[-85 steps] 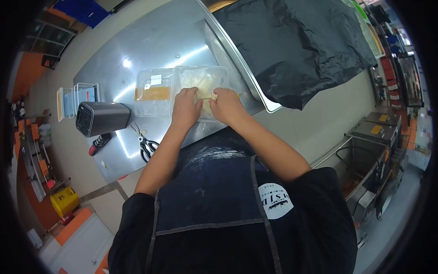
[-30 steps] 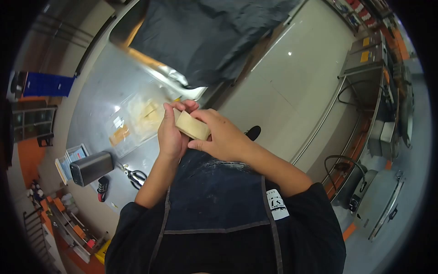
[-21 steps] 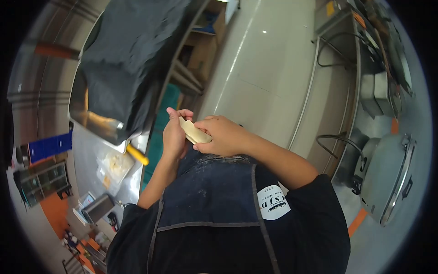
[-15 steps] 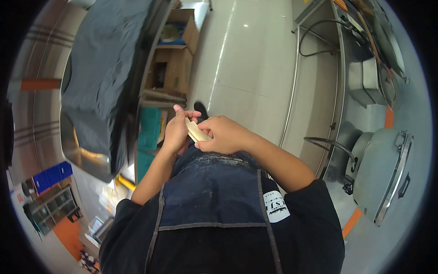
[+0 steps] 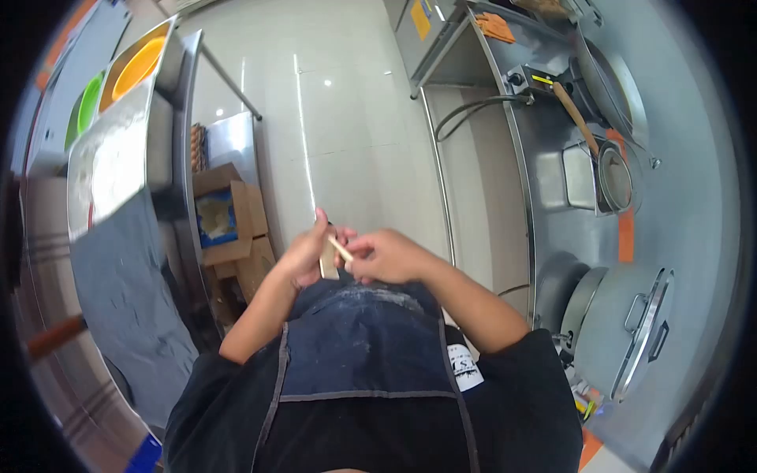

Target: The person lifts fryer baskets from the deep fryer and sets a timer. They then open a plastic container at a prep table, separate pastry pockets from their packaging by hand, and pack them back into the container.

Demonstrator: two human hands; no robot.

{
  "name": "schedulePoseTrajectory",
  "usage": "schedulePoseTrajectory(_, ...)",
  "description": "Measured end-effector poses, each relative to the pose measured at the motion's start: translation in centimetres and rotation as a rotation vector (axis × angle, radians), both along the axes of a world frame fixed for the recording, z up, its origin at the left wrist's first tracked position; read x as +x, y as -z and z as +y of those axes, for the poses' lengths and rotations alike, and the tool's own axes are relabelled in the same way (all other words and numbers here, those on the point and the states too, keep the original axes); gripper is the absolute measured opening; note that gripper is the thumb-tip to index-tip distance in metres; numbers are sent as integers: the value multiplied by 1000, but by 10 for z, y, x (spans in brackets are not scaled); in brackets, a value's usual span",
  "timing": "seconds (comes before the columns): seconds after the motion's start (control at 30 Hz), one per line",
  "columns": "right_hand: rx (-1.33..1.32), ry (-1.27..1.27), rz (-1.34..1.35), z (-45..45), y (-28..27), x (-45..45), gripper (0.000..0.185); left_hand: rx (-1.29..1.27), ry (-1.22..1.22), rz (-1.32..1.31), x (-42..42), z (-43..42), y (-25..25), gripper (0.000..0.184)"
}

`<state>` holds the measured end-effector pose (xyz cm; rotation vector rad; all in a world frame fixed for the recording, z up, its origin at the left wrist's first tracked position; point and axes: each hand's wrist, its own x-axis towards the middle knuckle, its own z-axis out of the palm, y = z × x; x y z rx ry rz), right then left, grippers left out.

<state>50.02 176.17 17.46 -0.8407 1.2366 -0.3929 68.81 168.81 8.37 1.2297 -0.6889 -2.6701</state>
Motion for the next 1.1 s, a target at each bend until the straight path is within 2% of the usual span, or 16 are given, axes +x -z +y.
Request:
schedulePoseTrajectory(0.1, 39, 230, -70, -69, -13, -39, 38, 136, -58, 145, -38, -94, -24, 72)
schedulePoseTrajectory(0.17, 61, 405, -222, -114, -11, -74, 36, 192, -109, 252, -72, -158, -28, 69)
schedulePoseTrajectory(0.2, 67, 482, -298, -136, -9, -87, 35, 218, -162, 236, -89, -187, -25, 59)
schedulePoseTrajectory(0.3, -66, 617, -248, -208, 20, -131, 36, 231, -176, 206, -147, -268, -7, 51)
schedulePoseTrajectory(0.37, -178, 620, -103, -261, 40, -161, 35, 298, -243, 209, -189, -318, 2, 45)
schedulePoseTrajectory(0.43, -282, 463, 94, -320, 54, -198, 37, 266, -246, 313, -227, -370, 6, 42)
schedulePoseTrajectory(0.53, -482, 225, 391, -408, 48, -244, 38, 279, -432, 195, -289, -432, -18, 41)
schedulePoseTrajectory(0.63, -586, 261, 421, -482, 38, -277, 39, 243, -550, 157, -338, -509, -22, 44)
schedulePoseTrajectory(0.8, -660, 259, 408, -607, 25, -349, 40, 174, -530, 185, -398, -630, -50, 47)
schedulePoseTrajectory(0.93, -824, 492, 473, -710, 50, -411, 34, 103, -234, 439, -448, -740, -31, 48)
schedulePoseTrajectory(1.03, -417, 762, 95, -780, 49, -466, 27, -10, -88, 368, -507, -825, -33, 54)
schedulePoseTrajectory(1.1, -479, 919, 162, -821, 63, -509, 25, 23, 17, 362, -534, -888, -26, 56)
